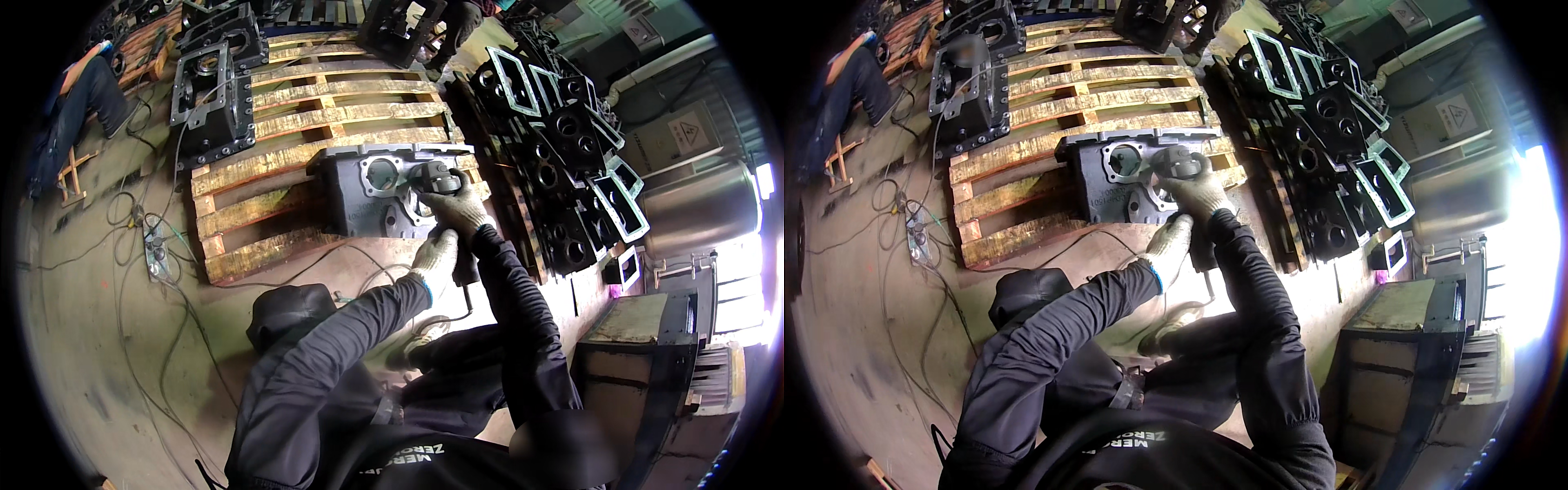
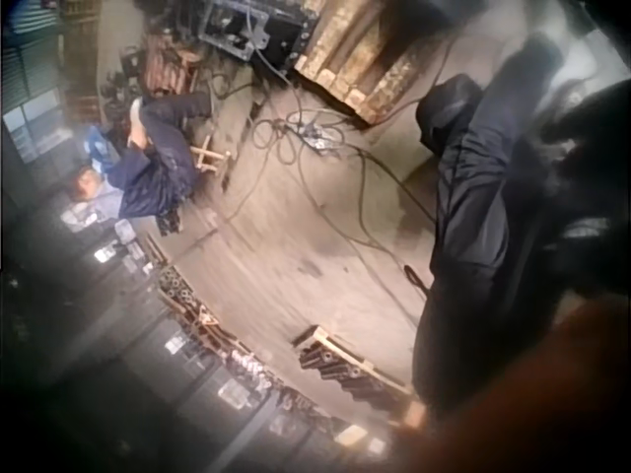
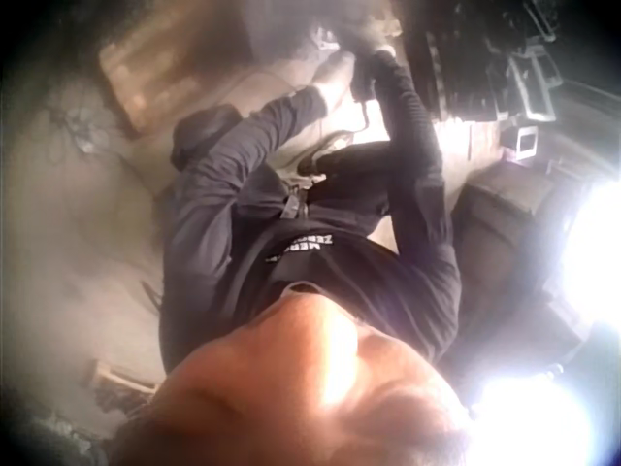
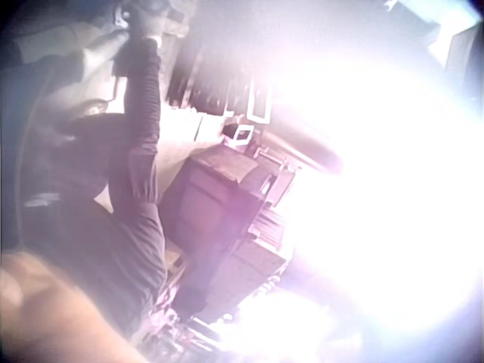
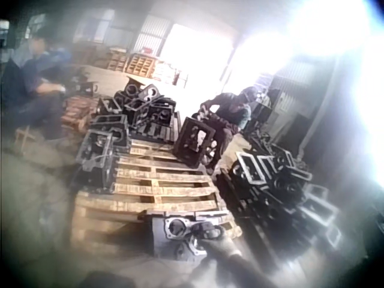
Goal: The person uses an angle grinder to smooth the edges and flat surfaces of a black metal component on a wooden pallet, then uses a hand tool to scrape and deburr the interior circular openings of the part.
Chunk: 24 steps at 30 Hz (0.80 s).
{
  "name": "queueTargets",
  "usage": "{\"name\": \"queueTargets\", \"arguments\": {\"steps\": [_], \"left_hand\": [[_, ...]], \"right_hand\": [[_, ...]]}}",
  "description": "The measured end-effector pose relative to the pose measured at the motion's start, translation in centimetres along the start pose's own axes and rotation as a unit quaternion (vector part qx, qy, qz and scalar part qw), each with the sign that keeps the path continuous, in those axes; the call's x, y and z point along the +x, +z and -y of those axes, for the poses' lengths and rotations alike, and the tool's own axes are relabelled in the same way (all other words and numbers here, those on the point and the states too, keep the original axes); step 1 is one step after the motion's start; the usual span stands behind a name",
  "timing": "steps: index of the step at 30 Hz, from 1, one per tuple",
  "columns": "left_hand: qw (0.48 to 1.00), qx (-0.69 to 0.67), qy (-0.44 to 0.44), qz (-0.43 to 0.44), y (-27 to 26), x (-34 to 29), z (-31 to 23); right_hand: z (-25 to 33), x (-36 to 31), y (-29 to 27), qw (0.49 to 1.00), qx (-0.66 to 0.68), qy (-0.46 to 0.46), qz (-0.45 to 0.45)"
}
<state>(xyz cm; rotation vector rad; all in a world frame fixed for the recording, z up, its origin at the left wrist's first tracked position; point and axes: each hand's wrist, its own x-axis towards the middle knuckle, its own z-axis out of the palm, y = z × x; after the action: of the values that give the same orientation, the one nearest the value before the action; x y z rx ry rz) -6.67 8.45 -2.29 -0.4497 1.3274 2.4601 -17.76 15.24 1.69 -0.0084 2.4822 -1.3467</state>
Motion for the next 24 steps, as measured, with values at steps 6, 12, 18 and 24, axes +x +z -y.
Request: {"name": "queueTargets", "arguments": {"steps": [6, 12, 18, 24], "left_hand": [[0.998, -0.061, -0.008, 0.007, 0.5, 2.0, 1.5], [0.998, -0.011, 0.003, 0.061, 1.1, 1.3, 0.6], [0.997, -0.012, -0.025, 0.078, 0.8, 1.9, 2.6], [0.995, -0.036, -0.041, 0.088, 0.7, -0.5, 3.6]], "right_hand": [[0.0, -0.4, -1.9, 0.932, -0.336, -0.133, 0.026], [-3.4, 0.1, -4.3, 0.996, 0.068, -0.037, 0.045], [-3.5, -2.3, -4.2, 0.949, 0.291, 0.115, 0.029], [-5.4, -4.5, -4.0, 0.942, 0.303, 0.139, 0.037]]}}
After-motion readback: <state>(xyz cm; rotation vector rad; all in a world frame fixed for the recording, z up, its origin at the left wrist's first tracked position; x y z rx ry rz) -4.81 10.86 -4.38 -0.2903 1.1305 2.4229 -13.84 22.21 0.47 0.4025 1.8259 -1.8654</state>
